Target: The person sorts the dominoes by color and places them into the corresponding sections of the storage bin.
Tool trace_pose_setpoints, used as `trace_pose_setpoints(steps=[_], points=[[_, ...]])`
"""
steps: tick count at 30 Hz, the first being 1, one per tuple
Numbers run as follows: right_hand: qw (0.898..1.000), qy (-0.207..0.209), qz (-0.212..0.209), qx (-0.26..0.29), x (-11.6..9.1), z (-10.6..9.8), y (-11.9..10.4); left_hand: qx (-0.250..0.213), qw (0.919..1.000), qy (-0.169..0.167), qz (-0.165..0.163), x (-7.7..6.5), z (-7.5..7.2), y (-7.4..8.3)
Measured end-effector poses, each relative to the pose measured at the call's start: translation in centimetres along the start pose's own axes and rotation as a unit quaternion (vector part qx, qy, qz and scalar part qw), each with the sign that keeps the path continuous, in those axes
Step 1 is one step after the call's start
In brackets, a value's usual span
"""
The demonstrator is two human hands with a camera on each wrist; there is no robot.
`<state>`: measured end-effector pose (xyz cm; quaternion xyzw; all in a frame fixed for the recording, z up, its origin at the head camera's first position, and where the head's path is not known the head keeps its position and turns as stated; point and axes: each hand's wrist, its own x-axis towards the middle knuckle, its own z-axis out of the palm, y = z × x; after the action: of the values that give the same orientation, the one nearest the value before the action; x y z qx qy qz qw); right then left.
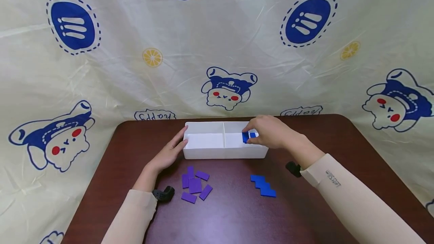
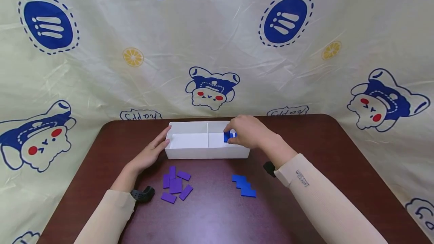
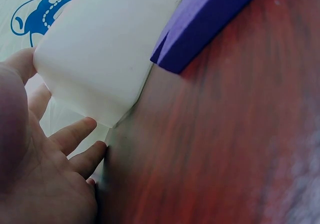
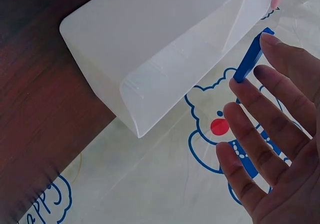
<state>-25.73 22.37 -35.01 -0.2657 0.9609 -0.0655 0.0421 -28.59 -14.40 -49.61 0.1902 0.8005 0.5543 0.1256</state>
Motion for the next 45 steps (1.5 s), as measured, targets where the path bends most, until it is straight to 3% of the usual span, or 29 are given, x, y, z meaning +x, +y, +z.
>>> trace_pose_setpoints(steps=[22, 39, 45], points=[[1.000, -0.003, 0.030, -0.001, 3.6, 0.3, 1.6, -0.009, 1.0000, 0.001, 0.000, 0.1, -0.3, 0.1], [0.998, -0.022, 0.056, 0.011, 5.5, 2.7, 2.8, -0.009, 0.9999, 0.000, 0.006, 0.2, -0.2, 0.0], [0.998, -0.033, 0.046, 0.008, 5.9, 3.5, 3.1, -0.007, 1.0000, 0.003, 0.002, 0.2, -0.3, -0.1]])
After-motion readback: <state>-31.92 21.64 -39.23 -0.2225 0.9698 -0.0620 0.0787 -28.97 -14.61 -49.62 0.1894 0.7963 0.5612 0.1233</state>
